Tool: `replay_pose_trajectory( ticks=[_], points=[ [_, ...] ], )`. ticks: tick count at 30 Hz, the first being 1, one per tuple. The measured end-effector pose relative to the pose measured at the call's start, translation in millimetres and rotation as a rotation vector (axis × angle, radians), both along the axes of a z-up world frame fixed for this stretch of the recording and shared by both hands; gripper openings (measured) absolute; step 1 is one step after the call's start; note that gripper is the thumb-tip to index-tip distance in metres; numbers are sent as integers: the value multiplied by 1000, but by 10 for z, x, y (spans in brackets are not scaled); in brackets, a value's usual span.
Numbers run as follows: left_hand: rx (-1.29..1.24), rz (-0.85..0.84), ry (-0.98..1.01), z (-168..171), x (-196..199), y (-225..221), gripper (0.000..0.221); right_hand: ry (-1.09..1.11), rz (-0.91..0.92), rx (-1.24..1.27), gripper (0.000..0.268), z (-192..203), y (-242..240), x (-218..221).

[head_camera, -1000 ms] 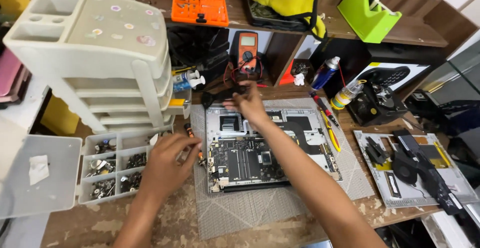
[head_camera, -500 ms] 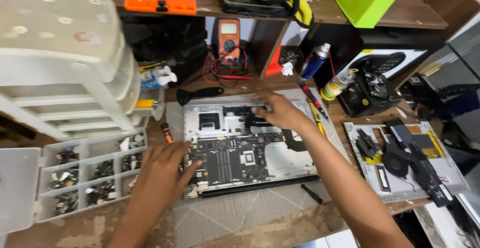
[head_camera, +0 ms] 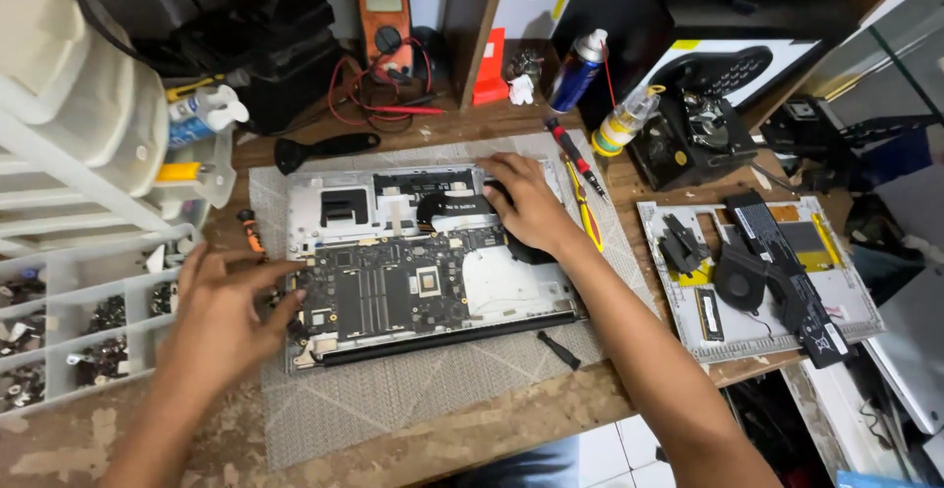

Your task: Cleaning a laptop motherboard with a cloth and installing it back into the laptop chassis.

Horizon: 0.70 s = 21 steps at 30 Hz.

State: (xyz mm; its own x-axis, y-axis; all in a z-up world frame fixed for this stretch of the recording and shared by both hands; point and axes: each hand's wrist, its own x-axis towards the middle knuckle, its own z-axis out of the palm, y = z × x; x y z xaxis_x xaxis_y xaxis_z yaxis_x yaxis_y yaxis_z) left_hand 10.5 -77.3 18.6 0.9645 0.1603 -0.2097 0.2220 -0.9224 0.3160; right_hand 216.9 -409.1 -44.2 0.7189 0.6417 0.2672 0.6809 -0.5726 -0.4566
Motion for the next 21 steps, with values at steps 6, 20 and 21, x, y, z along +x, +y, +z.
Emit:
replay_pose_trajectory(
  ticks=[6,20,21],
  points=[
    [-165,-171,-542,-560,-41,285,40,81,18,14,44,104,-20,-100],
    [-128,-239,-722,-318,-81,-26,16,235,86,-141,15,1067,-396,-1083],
    [-131,-238,-719,-237,-53,-143,16,238,85,-144,15,1102,-454,-1197]
  ],
)
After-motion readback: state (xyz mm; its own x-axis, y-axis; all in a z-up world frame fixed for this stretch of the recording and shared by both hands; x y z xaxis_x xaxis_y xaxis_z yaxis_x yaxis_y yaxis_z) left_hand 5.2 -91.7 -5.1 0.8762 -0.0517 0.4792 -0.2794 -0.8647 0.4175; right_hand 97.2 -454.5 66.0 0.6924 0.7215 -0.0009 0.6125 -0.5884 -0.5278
